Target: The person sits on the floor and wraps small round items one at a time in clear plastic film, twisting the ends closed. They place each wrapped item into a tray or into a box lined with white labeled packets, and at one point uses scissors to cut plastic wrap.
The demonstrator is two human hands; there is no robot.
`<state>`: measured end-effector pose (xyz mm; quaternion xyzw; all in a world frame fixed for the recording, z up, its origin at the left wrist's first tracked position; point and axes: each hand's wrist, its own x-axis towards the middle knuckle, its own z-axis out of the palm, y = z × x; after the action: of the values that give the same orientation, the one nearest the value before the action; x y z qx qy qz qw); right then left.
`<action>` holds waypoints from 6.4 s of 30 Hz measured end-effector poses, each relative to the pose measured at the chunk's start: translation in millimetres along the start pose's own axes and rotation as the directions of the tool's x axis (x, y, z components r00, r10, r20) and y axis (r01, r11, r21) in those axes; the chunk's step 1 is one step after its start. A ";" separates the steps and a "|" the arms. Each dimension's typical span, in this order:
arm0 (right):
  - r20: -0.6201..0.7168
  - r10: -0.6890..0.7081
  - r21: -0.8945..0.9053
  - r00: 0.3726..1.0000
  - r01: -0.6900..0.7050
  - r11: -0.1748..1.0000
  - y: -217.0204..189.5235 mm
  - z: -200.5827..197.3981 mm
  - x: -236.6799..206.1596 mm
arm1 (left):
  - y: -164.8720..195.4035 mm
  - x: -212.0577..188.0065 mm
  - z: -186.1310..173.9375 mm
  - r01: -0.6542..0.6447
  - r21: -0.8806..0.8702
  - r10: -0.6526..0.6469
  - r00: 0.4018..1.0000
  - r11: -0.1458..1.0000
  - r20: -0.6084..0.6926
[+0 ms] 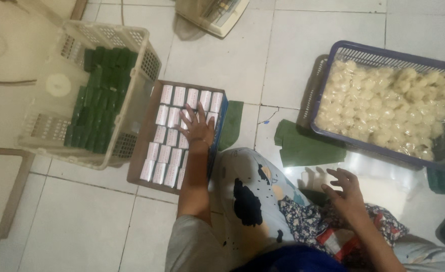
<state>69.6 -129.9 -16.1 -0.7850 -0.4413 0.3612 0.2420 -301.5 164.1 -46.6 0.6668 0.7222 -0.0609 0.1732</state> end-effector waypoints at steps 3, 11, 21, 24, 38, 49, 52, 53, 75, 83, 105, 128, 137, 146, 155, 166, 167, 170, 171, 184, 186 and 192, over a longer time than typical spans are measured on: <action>-0.002 -0.029 0.016 1.000 0.029 0.999 10.5 4.8 1.3 | 0.1 1.8 -10.5 0.018 -0.012 -0.017 0.997 1.000 0.070; -0.269 -0.183 -0.025 0.946 0.183 0.983 46.7 -32.7 9.1 | 28.2 -12.1 -30.2 -0.090 -0.294 0.008 0.963 0.952 -0.268; -0.514 -0.144 -0.229 0.846 0.026 0.973 90.9 -60.2 -11.5 | 218.1 -171.9 108.9 -0.492 -0.204 0.533 0.774 0.846 0.343; -0.513 0.005 0.007 0.858 -0.002 1.000 79.4 -42.5 -22.5 | 235.9 -216.1 130.3 -0.455 -0.241 0.505 0.834 0.858 0.224; -0.367 -0.095 -0.014 0.926 0.096 0.995 49.7 -32.4 -19.1 | 257.0 -199.2 143.1 -0.332 -0.466 0.412 0.907 0.820 0.080; -0.493 -0.185 -0.033 0.850 0.195 0.980 58.7 -27.2 -9.4 | 249.0 -180.6 143.6 -0.302 -0.670 0.443 0.895 0.678 0.045; -0.465 -0.232 -0.086 0.854 0.217 0.972 57.2 -24.1 -7.7 | 247.2 -181.8 141.1 -0.093 -0.813 0.416 0.889 0.574 0.191; -0.452 -0.253 -0.116 0.855 0.225 0.968 56.8 -23.2 -7.6 | 246.2 -181.9 140.0 -0.056 -0.833 0.402 0.892 0.551 0.205; -0.430 -0.157 0.242 0.889 0.281 0.929 -6.9 -15.8 12.9 | 208.7 -162.7 86.2 0.065 -0.996 0.636 0.766 0.059 0.088; -0.413 -0.129 0.347 0.902 0.286 0.893 -39.3 -30.2 -1.1 | 204.3 -175.7 92.8 0.616 -0.785 0.667 0.614 -0.071 0.421; -0.510 0.700 -0.176 0.499 -0.858 0.483 271.0 -155.8 -313.4 | 155.8 -133.6 130.1 0.397 -0.828 0.403 0.735 0.397 0.545; -0.653 0.728 0.035 0.206 -0.953 0.301 336.5 -198.8 -313.0 | 144.9 -114.3 136.7 0.511 -0.816 0.484 0.661 0.270 0.574; -0.841 0.540 0.379 -0.025 -0.740 0.556 314.9 -148.1 -244.0 | 158.7 -109.4 138.6 0.459 -0.824 0.511 0.647 0.332 0.566; -0.713 0.691 0.657 -0.120 -0.458 0.599 346.1 -172.9 -301.5 | 153.6 -112.7 140.4 0.461 -0.815 0.444 0.684 0.352 0.579; -0.774 0.485 -0.207 0.407 -0.886 0.415 344.8 -191.7 -313.0 | 145.7 -112.6 138.2 0.438 -0.838 0.464 0.698 0.326 0.546; -0.294 0.704 -0.690 0.646 -0.653 0.311 363.2 -227.7 -329.7 | 169.3 -172.3 114.5 0.265 -0.776 0.280 0.826 0.572 0.488; -0.270 0.729 -0.711 0.629 -0.641 0.289 362.5 -230.9 -332.0 | 172.0 -176.0 115.3 0.248 -0.770 0.275 0.833 0.588 0.479; -0.292 0.682 -0.689 0.671 -0.641 0.337 333.2 -248.1 -346.7 | 182.0 -186.1 120.1 0.236 -0.884 0.404 0.821 0.403 0.403; -0.322 0.635 -0.648 0.702 -0.653 0.393 315.5 -256.4 -353.7 | 185.8 -189.1 121.7 0.229 -0.904 0.435 0.816 0.362 0.381; -0.212 -0.883 0.560 0.418 0.793 0.241 63.5 -219.8 -312.7 | 198.2 -209.4 108.8 0.381 -0.922 0.507 0.783 0.069 0.362; -0.212 -0.921 0.640 0.326 0.759 0.121 33.6 -204.6 -305.5 | 196.2 -208.9 100.0 0.438 -0.897 0.539 0.743 0.055 0.396; -0.405 -0.767 0.802 0.497 0.596 -0.037 40.9 -178.4 -275.0 | 193.9 -222.3 63.6 0.507 -0.862 0.640 0.656 0.019 0.400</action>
<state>134.0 -399.6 163.4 -0.1663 -0.5232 0.4245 0.7200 -88.6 -45.6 -4.6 0.2845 0.3550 0.2043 0.8668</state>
